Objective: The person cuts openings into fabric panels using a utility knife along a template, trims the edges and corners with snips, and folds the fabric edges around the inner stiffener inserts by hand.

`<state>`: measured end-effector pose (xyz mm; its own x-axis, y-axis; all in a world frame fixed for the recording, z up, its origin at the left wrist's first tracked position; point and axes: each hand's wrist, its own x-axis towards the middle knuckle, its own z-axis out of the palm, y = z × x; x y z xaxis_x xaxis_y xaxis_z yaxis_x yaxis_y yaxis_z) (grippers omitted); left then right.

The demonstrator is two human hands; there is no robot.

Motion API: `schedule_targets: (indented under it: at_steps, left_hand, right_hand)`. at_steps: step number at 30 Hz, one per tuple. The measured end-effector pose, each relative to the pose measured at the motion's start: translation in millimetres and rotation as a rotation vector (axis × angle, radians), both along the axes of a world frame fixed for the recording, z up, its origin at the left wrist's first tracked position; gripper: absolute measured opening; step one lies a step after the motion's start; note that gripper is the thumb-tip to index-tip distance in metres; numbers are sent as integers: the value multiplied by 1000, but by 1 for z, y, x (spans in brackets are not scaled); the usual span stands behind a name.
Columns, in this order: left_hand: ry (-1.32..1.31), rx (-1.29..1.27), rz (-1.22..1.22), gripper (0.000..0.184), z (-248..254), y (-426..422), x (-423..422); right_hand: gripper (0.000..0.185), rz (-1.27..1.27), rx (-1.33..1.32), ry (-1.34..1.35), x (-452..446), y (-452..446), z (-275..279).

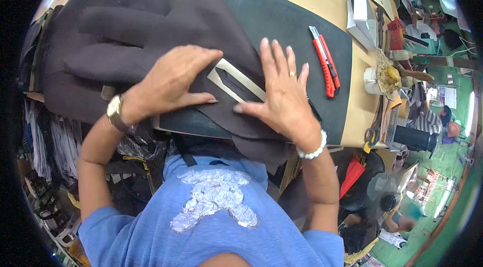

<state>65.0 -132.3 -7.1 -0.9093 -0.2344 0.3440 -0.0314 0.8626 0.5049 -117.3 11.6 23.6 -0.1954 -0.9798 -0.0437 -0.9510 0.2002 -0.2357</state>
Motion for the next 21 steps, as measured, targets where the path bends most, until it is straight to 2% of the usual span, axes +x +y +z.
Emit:
schedule_targets:
  at_steps: [2,3,5,8,9,12,13,14,15,16,18,19,21]
  left_hand:
    - [55,-46,20,52,4,22,2]
    - [102,-113,57,44,1,38,-1]
    - [200,-249,86,27,1,70,-9]
    - [344,-367,199,28,-1,116,-21]
    - [403,-325,214,33,-3,127,-28]
    - [367,-283,147,47,-3,141,-37]
    - [326,-235,123,57,-3,140,-38]
    - [320,-200,166,62,-1,136,-40]
    - [315,-164,205,67,0,132,-42]
    - [311,-126,243,72,2,128,-44]
    - [331,-125,356,96,1,112,-52]
    - [368,-81,418,100,5,104,-56]
    - [394,-32,532,111,15,88,-63]
  right_hand:
    - [99,51,-121,-106,-17,-24,2]
    - [89,68,-232,-132,-19,-43,-1]
    - [72,46,-186,-116,-15,-80,0]
    - [53,87,-97,-217,-10,-130,-8]
    - [45,88,-105,-271,-8,-143,-3]
    - [40,-102,-451,-661,-21,-179,7]
    - [38,-174,-589,-812,-28,-187,17]
    - [37,-244,-731,-964,-38,-194,28]
    - [35,-295,-789,-1318,-35,-186,56]
    - [33,-395,-824,-1407,-39,-182,75]
    - [27,-487,-888,-1887,-63,-184,89]
    - [24,-414,-943,-1899,-70,-180,92]
    - [23,-433,-984,-1900,-78,-168,100]
